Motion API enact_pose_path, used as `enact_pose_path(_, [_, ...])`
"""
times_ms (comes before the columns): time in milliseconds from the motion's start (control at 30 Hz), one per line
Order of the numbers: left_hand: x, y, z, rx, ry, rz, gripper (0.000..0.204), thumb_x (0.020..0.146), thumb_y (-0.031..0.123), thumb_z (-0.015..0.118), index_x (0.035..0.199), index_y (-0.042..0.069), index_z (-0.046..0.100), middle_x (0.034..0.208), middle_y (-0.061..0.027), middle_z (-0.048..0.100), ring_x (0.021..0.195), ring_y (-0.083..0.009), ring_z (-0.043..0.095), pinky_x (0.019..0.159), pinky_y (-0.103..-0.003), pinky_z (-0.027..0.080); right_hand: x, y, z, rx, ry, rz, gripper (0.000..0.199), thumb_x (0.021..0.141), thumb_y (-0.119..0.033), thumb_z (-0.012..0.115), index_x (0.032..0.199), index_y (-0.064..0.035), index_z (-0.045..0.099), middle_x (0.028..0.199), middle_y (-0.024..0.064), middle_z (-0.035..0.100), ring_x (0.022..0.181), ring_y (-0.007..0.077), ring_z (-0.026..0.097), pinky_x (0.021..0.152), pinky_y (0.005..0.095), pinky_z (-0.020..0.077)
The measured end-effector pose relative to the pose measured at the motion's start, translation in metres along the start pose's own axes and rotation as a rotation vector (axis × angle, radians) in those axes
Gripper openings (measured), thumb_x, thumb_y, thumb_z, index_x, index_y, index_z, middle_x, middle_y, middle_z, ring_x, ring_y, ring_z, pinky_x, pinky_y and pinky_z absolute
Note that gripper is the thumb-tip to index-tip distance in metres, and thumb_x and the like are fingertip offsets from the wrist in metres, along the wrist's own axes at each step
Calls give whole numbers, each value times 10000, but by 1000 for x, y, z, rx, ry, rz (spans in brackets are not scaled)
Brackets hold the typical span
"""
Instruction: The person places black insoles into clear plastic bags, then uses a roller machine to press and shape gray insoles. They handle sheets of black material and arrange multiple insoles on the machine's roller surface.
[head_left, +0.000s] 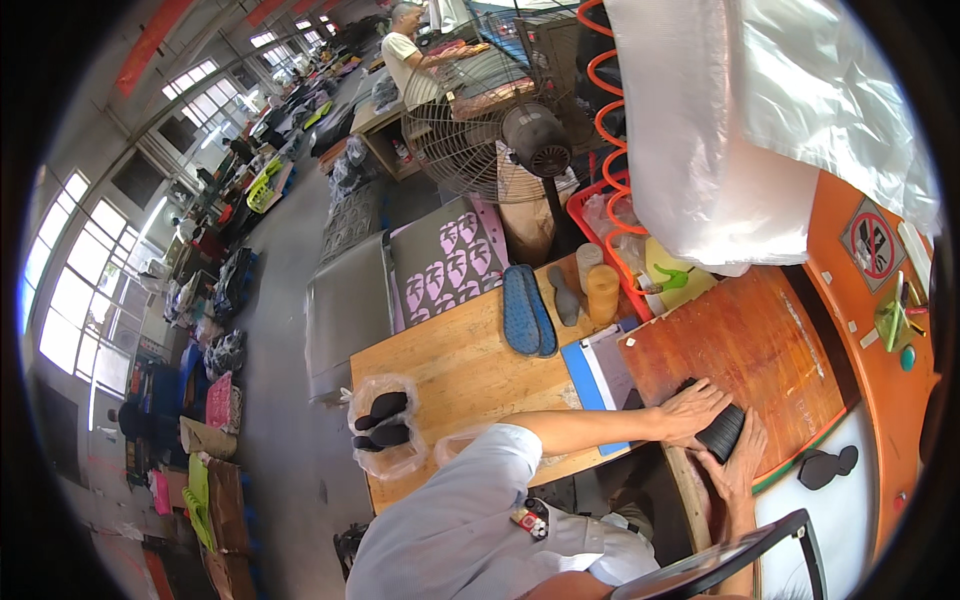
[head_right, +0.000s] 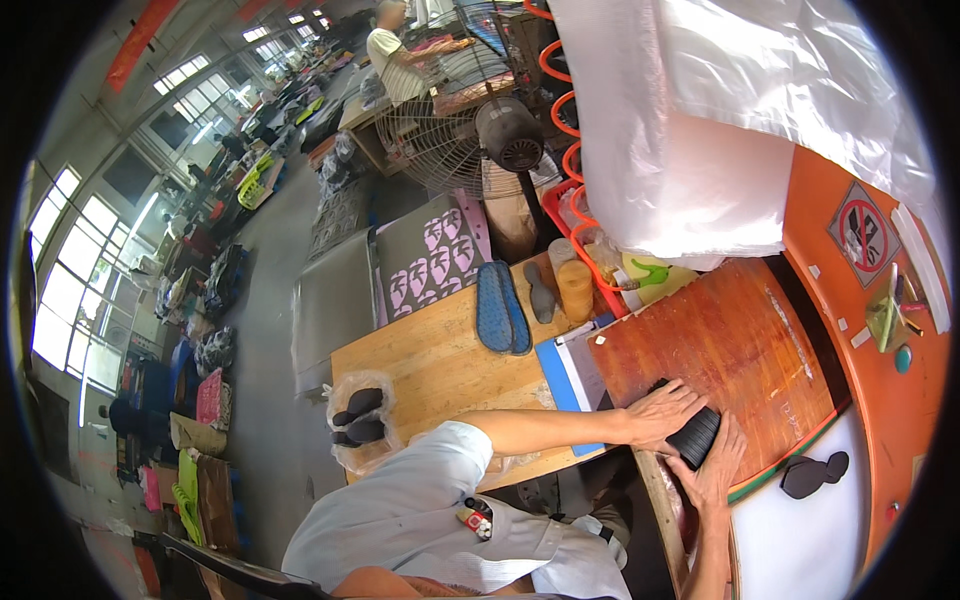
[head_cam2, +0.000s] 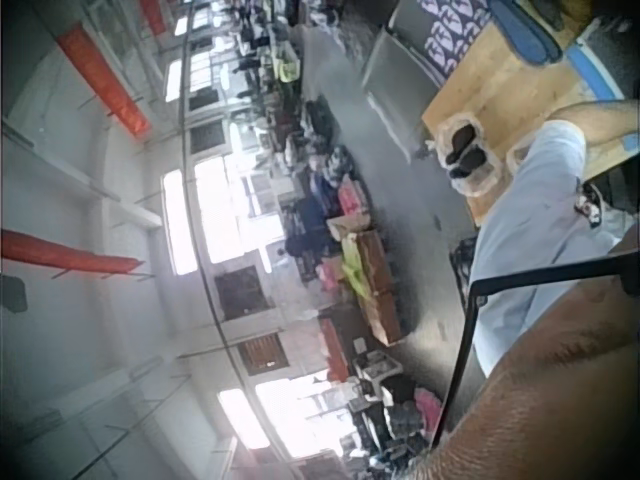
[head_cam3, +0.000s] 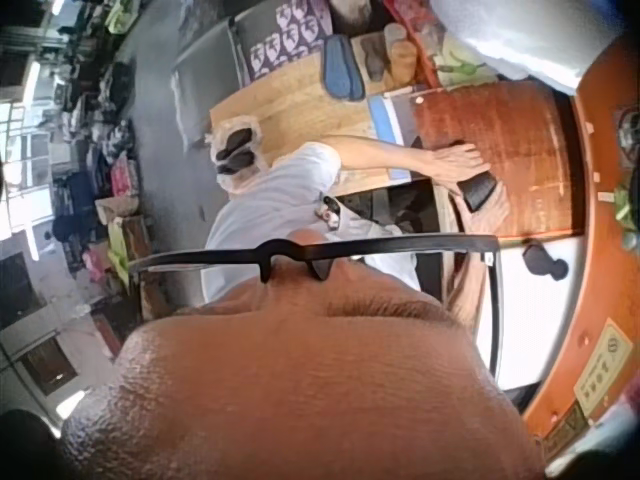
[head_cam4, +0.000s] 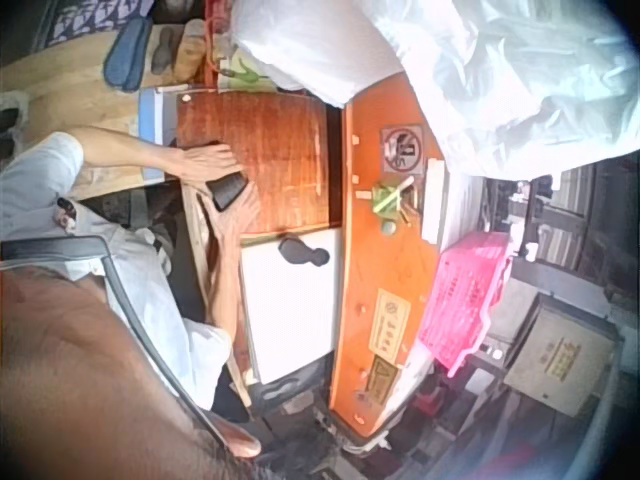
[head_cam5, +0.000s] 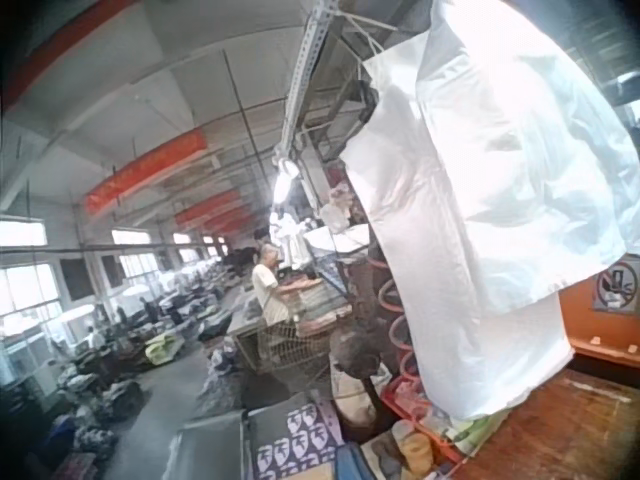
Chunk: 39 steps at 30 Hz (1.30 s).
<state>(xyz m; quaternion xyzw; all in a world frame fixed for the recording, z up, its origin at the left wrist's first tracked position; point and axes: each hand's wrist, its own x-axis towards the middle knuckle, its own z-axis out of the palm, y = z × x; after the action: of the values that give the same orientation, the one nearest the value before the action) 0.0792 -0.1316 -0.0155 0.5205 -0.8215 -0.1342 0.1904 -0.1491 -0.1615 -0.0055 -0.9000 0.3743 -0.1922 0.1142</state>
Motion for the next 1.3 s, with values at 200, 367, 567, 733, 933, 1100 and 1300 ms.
enact_pose_path(200, [-7,-21,-18,-21,107,141,1073,661,476,869,1444,-120,441,1375,-267,541,1302,-403,514,1131,-487,375,11,-8,-1,-52,85,-9,1146,672,-530,905,1508,62,392,1288,267,528,1175,452,501,1044,549,400])
enact_pose_path(367, [-16,-30,-37,-28,77,107,1034,642,454,909,1409,-98,487,1365,-264,534,1285,-402,514,1093,-481,416,11,-14,-2,38,106,60,1103,651,-425,940,1500,39,410,1288,265,531,1178,453,507,1029,547,412])
enact_pose_path(567, [-23,-45,-44,-171,6,173,1024,737,572,828,1439,-75,458,1399,-252,516,1311,-428,491,1113,-517,412,12,-16,-1,-31,24,30,1097,706,-466,889,1529,32,362,1325,274,528,1200,469,490,1060,564,381])
enact_pose_path(733, [-32,-57,-22,-144,57,153,1073,837,674,738,1527,-61,371,1473,-252,460,1370,-434,444,1173,-519,383,-2,3,9,12,23,-11,1105,717,-463,893,1555,14,355,1359,260,519,1187,457,510,1040,552,419])
enact_pose_path(933, [-20,-60,-36,-25,-7,198,1004,821,612,763,1463,-90,443,1427,-265,493,1324,-428,478,1126,-489,427,15,-8,-5,72,-25,70,1088,738,-475,904,1554,23,386,1329,281,541,1216,463,547,1045,518,461])
enact_pose_path(1100, [-64,-60,-104,-450,-102,-72,879,787,572,818,1367,-45,582,1283,-254,656,1213,-402,622,1060,-450,496,54,-59,-46,629,-298,263,949,815,-448,857,1484,102,469,1375,259,622,1290,337,602,1122,437,449])
enact_pose_path(1300, [-279,-33,-111,-1221,43,-654,767,909,355,817,1478,-52,502,1381,-192,631,1270,-242,606,1043,-380,499,53,-161,21,887,-840,372,931,822,-521,837,1426,123,540,1276,245,682,1206,306,654,1066,395,494])
